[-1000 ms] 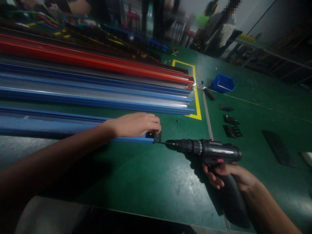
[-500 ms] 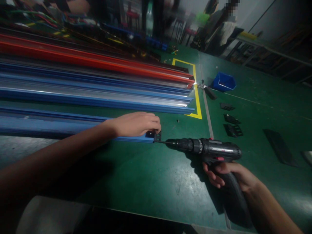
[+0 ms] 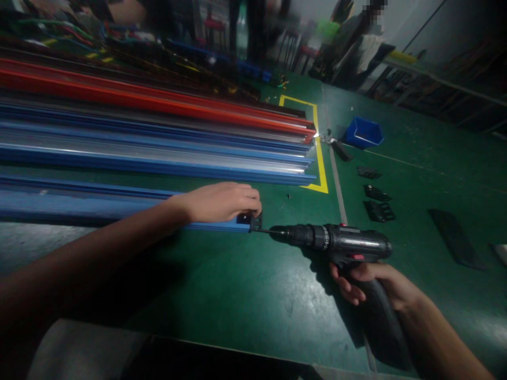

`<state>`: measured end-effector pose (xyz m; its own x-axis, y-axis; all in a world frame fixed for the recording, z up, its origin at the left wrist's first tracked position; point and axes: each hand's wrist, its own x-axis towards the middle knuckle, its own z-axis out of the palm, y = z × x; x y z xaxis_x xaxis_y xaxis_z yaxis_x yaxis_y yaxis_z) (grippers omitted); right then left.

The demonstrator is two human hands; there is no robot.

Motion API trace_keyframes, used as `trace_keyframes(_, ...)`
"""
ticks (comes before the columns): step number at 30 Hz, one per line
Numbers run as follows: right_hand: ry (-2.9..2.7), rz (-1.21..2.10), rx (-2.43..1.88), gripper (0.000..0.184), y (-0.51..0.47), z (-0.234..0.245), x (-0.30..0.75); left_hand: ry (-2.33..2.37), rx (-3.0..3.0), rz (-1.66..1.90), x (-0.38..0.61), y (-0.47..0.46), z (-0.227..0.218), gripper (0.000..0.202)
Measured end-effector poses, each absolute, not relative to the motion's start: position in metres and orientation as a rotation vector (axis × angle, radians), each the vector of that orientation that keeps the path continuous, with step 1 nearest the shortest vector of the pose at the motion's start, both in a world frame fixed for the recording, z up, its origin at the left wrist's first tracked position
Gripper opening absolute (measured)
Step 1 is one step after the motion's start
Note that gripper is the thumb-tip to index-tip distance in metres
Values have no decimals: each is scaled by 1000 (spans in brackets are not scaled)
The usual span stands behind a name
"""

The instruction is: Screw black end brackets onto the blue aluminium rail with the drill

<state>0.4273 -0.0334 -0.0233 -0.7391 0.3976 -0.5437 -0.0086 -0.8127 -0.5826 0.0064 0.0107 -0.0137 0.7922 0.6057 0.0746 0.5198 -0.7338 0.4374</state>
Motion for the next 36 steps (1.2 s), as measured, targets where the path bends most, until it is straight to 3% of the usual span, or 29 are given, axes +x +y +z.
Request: trace_keyframes(36,-841,2575,-1014,31,-35,-23,426,861,2572,252,7,10,-11,33)
